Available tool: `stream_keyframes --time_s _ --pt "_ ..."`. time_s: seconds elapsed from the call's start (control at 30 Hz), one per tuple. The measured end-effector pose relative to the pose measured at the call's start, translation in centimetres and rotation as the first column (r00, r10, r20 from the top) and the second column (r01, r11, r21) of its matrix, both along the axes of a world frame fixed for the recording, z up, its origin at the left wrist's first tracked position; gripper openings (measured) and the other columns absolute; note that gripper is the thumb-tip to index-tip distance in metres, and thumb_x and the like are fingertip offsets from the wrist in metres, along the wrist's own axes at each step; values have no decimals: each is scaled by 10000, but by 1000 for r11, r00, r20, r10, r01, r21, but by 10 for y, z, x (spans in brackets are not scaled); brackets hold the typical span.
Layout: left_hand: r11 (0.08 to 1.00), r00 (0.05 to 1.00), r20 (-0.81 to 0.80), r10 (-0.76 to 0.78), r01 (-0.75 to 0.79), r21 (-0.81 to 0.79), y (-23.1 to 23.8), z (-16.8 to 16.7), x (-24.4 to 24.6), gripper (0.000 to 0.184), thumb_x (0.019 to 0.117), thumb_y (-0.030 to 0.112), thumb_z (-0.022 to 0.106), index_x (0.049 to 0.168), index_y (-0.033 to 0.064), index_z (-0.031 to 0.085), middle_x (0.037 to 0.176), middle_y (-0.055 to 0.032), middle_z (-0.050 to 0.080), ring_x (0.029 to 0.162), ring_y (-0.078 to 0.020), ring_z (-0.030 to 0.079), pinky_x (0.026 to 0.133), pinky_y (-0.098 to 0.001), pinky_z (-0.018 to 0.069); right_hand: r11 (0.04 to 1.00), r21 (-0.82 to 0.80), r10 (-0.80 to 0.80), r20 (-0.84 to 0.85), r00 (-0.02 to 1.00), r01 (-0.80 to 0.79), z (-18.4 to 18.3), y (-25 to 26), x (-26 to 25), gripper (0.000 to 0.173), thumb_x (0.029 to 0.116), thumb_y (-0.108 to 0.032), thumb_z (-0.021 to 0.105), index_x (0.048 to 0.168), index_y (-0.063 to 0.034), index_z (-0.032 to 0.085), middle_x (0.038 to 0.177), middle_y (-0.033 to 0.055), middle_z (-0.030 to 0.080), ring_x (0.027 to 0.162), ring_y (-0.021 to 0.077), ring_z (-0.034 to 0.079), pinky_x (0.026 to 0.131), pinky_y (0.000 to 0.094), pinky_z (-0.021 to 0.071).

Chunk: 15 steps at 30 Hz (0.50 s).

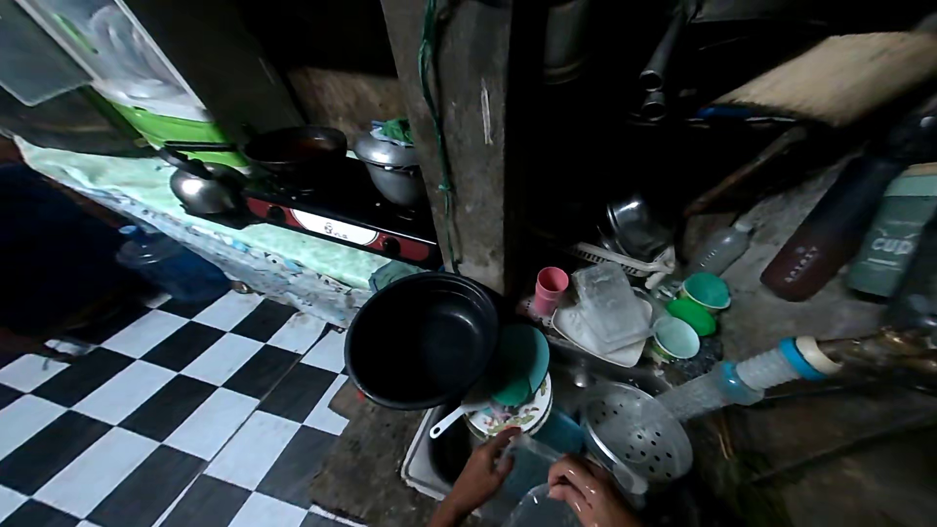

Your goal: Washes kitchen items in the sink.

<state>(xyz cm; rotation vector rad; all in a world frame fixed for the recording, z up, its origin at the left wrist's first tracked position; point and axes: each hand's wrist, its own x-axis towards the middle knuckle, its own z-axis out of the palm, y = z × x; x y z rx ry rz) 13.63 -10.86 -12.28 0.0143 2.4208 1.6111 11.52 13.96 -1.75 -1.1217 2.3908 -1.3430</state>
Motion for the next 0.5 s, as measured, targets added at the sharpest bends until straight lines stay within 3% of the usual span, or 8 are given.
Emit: stream_keyframes --time_s 0.1,0.17,0.2,0.27,0.33,0.37,0.43,0.5 --pt "983 983 137 121 -100 -154 -13 -4 -17 408 1052 199 522 1422 31 559 1199 -216 696 1095 -338 687 1016 -514 515 991 -127 -37 79 996 47 26 6 -8 188 1023 -126 584 1064 39 665 1007 146 691 920 171 683 861 313 574" --pt "961 972 145 186 -149 -234 -17 6 -21 445 1045 233 556 1431 11 545 1255 -268 657 1180 -406 639 1063 -556 466 961 -219 -151 101 983 170 45 13 -18 209 1032 -128 551 1088 54 639 982 106 680 840 99 663 779 268 580" --pt "952 972 57 229 -212 -220 -16 10 -20 447 1027 230 582 1412 2 566 1309 -262 637 1231 -400 615 1092 -546 452 933 -261 -224 112 968 246 52 16 -26 210 1028 -117 544 1100 61 630 961 86 673 789 79 654 725 253 583" --pt "936 927 -162 338 -349 -45 -12 17 -19 446 1009 296 583 1346 7 626 1337 -196 640 1237 -320 621 1069 -489 491 875 -315 -338 145 930 368 58 20 -45 216 1030 -114 522 1127 58 611 914 57 655 690 77 623 618 258 571" --pt "892 919 -141 369 -308 331 -3 38 -18 561 1042 445 481 1375 10 596 1382 -124 626 1282 -223 592 1092 -420 485 836 -313 -396 226 890 451 55 21 -64 238 1033 -124 501 1162 49 601 906 53 648 662 101 615 586 284 565" --pt "816 944 -90 318 -225 532 4 49 -17 692 1034 561 441 1413 -7 551 1410 -125 609 1292 -225 586 1081 -419 493 823 -301 -404 284 870 481 50 19 -73 251 1036 -130 492 1180 48 596 911 63 646 664 121 618 589 302 568" --pt "607 992 14 128 -89 790 20 67 -15 909 931 759 439 1475 33 472 1426 -148 598 1254 -305 621 998 -485 552 795 -293 -393 419 819 532 34 12 -87 270 1041 -152 482 1192 46 585 907 73 637 659 140 616 587 318 571" --pt "398 998 12 -66 16 917 34 65 -18 919 892 693 600 1562 107 371 1487 -208 530 1293 -441 570 996 -612 529 754 -297 -352 570 742 586 16 2 -98 262 1047 -156 486 1197 43 567 889 69 619 648 137 603 591 318 563"
